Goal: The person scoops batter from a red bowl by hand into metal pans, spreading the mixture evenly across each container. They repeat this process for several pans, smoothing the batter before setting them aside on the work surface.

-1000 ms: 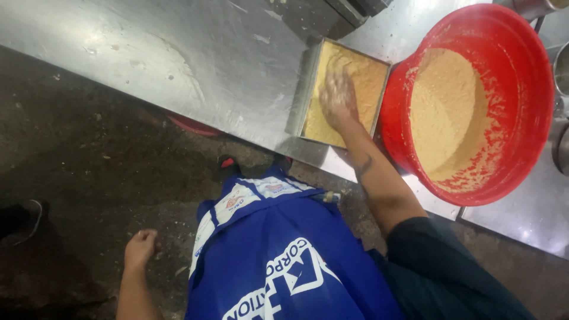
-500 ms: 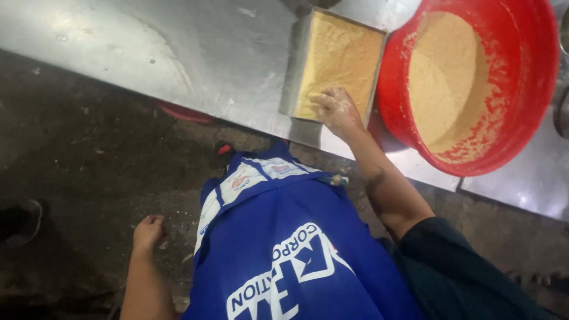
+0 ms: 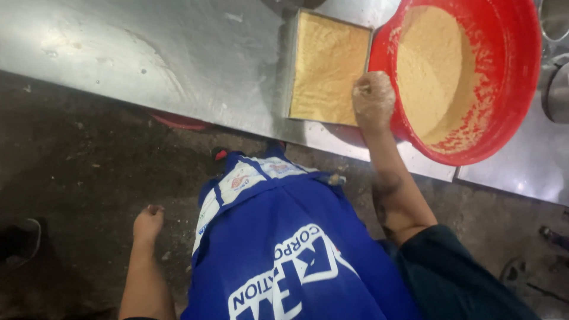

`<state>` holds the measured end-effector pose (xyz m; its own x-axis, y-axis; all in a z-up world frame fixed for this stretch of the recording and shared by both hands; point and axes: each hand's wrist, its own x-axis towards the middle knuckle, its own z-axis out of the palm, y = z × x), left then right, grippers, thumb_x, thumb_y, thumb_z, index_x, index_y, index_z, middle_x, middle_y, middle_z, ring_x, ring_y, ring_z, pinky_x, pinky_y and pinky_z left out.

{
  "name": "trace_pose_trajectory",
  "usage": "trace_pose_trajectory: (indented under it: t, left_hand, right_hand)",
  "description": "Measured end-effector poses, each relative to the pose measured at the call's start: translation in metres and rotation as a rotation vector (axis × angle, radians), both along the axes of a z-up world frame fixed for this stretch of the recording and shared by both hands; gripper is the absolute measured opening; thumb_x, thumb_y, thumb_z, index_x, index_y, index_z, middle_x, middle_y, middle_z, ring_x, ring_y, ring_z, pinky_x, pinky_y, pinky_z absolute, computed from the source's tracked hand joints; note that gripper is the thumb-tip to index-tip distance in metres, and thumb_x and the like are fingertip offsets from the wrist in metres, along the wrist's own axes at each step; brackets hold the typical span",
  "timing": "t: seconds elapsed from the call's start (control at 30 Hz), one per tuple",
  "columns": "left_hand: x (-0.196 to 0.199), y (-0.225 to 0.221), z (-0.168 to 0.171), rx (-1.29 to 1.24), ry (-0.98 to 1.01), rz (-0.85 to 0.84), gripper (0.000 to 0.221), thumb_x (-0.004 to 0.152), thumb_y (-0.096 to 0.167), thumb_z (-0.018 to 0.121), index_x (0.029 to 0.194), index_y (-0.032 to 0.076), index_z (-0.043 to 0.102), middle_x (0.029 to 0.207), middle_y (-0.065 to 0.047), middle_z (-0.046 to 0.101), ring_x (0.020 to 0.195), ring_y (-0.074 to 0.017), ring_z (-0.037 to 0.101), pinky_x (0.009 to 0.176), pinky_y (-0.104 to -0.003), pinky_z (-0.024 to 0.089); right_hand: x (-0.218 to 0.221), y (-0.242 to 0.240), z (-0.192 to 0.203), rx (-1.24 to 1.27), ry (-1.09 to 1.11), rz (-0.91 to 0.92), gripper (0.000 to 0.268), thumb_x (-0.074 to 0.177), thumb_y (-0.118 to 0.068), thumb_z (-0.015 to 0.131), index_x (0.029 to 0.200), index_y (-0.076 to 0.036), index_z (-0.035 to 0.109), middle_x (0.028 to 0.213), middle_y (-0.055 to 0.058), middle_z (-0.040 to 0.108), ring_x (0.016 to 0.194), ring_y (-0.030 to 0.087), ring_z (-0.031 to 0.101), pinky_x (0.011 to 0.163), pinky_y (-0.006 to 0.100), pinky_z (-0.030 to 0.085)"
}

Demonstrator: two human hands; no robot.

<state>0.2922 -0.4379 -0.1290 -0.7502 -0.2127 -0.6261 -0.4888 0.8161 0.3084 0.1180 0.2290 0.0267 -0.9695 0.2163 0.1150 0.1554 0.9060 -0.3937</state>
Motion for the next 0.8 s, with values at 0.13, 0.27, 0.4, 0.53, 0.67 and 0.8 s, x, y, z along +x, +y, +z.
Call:
trace_pose_trajectory:
  t: [0.13,0.27,0.4,0.53,0.67,0.8]
  left_hand:
    - [-0.052,0.033,0.051,-0.052,0.098,-0.036,0.032,0.102,0.034,0.061,0.12,0.011,0.074,0.114,-0.018,0.074,0.108,-0.039,0.068,0.093,-0.048,0.053]
    - [-0.12,0.122,0.139,0.143,0.689,-0.266,0.025,0.098,0.029,0.066,0.114,0.011,0.075,0.109,-0.015,0.073,0.102,-0.0362,0.068,0.088,-0.048,0.053]
    - [-0.177,0.233,0.19,0.501,0.867,-0.615,0.018,0.09,0.02,0.074,0.103,0.009,0.071,0.095,-0.013,0.068,0.092,-0.0357,0.064,0.081,-0.048,0.05]
    - [-0.204,0.322,0.192,0.659,1.038,-0.867,0.019,0.085,0.012,0.072,0.103,0.007,0.069,0.096,-0.012,0.06,0.097,-0.0329,0.059,0.084,-0.046,0.049]
    - [-0.216,0.366,0.168,0.595,1.058,-0.928,0.008,0.086,0.015,0.072,0.085,0.009,0.068,0.093,-0.009,0.06,0.098,-0.031,0.058,0.083,-0.044,0.049]
    - [-0.209,0.377,0.151,0.548,1.111,-0.939,0.008,0.083,0.015,0.072,0.078,0.01,0.069,0.091,-0.006,0.061,0.099,-0.03,0.057,0.085,-0.043,0.049]
  right_hand:
    - [-0.003,-0.008,-0.038,0.072,0.102,0.157,0.032,0.093,-0.008,0.074,0.125,-0.012,0.07,0.138,0.017,0.058,0.127,0.035,0.056,0.105,0.045,0.051]
    - [-0.016,-0.051,-0.04,-0.881,0.189,-0.071,0.073,0.095,-0.008,0.059,0.156,-0.018,0.019,0.169,0.015,0.015,0.152,0.037,0.036,0.109,0.049,0.046]
    - [-0.005,-0.068,-0.011,0.284,-0.263,-0.004,0.064,0.11,-0.034,0.055,0.162,-0.006,0.03,0.169,0.019,0.006,0.156,0.04,0.005,0.125,0.054,0.009]
    - [-0.001,-0.078,0.001,0.239,-0.299,-0.047,0.065,0.112,-0.039,0.048,0.167,-0.009,0.029,0.174,0.015,0.006,0.16,0.035,0.0,0.13,0.051,0.003]
    - [-0.003,-0.077,0.0,0.228,-0.353,-0.076,0.065,0.112,-0.041,0.046,0.166,-0.011,0.028,0.173,0.015,0.007,0.16,0.035,0.0,0.131,0.052,0.002]
    - [0.023,-0.075,-0.013,0.321,-0.294,-0.019,0.063,0.113,-0.038,0.045,0.166,-0.007,0.028,0.173,0.016,0.009,0.158,0.039,0.003,0.127,0.054,0.003]
